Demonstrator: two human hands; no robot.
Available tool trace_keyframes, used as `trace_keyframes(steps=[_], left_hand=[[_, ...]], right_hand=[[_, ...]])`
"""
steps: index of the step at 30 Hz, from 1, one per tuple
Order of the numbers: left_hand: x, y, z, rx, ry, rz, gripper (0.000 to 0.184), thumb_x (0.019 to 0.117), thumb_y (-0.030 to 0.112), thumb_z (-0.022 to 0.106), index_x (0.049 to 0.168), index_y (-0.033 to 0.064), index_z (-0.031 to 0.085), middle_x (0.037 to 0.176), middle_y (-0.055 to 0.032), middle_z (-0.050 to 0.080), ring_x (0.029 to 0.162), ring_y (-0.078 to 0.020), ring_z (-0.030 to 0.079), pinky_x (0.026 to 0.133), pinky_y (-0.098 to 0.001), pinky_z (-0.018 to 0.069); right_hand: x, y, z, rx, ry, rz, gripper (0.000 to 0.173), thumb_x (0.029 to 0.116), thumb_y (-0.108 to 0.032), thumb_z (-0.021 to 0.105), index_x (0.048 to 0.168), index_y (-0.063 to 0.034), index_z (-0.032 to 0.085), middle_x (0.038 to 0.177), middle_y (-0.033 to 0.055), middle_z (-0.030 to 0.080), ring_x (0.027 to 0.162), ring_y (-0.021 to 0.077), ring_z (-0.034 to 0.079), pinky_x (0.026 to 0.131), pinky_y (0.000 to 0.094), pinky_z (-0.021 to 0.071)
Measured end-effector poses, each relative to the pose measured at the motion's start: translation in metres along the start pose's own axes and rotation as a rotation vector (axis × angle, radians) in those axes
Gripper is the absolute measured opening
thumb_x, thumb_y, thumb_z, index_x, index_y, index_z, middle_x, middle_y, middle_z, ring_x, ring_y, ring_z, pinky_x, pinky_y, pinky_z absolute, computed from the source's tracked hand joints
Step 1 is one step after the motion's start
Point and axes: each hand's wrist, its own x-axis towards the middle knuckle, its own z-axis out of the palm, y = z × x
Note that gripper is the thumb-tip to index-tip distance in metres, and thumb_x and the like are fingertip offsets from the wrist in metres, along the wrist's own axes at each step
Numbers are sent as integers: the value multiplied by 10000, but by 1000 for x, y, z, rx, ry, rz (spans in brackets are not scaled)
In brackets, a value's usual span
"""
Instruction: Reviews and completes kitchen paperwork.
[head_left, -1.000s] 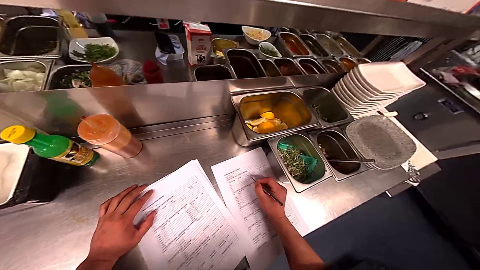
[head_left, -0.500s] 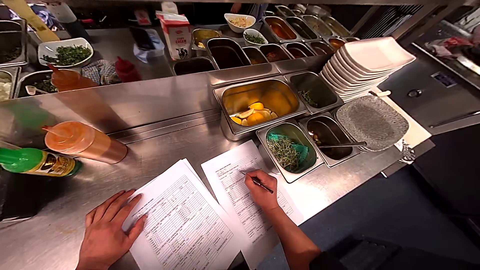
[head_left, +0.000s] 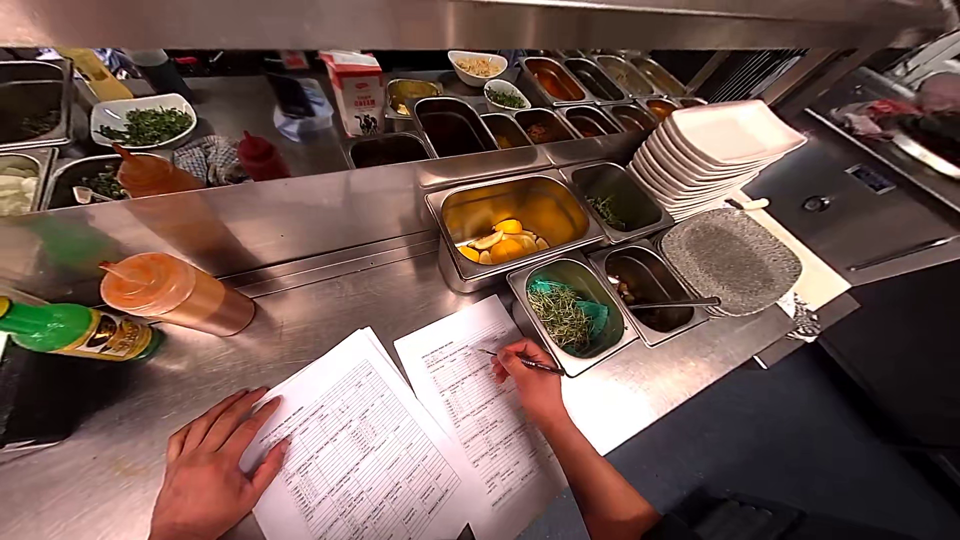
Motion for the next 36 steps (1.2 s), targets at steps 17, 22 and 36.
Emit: trace_keyframes(steps=[17, 22, 36], left_hand=[[-3, -4, -3, 10, -64, 16, 599, 943, 649, 437, 1332, 258, 670, 1416, -67, 633, 1355, -295, 532, 1057, -543, 377], [-3, -4, -4, 8, -79, 18, 599, 942, 644, 446, 1338, 252, 666, 1423, -76, 627, 1366, -302, 522, 1059, -543, 375], [-2, -2, -8, 3, -92, 17, 587, 946, 631, 470, 1338, 244, 672, 1436, -84, 618, 1365, -308, 520, 1063, -543, 369]], right_hand=[[-5, 37, -5, -587, 113, -532, 120, 873, -151, 682, 808, -91, 763, 750, -3, 724, 690, 41, 678, 645, 211, 569], [-4, 38, -6, -589, 112, -564, 122, 867, -148, 684, 782, -92, 752, 734, -4, 715, 677, 37, 668, 631, 204, 558], [-6, 37, -4, -549, 195, -494, 119, 872, -151, 683, 816, -79, 759, 723, -10, 714, 651, 19, 662, 618, 199, 559]])
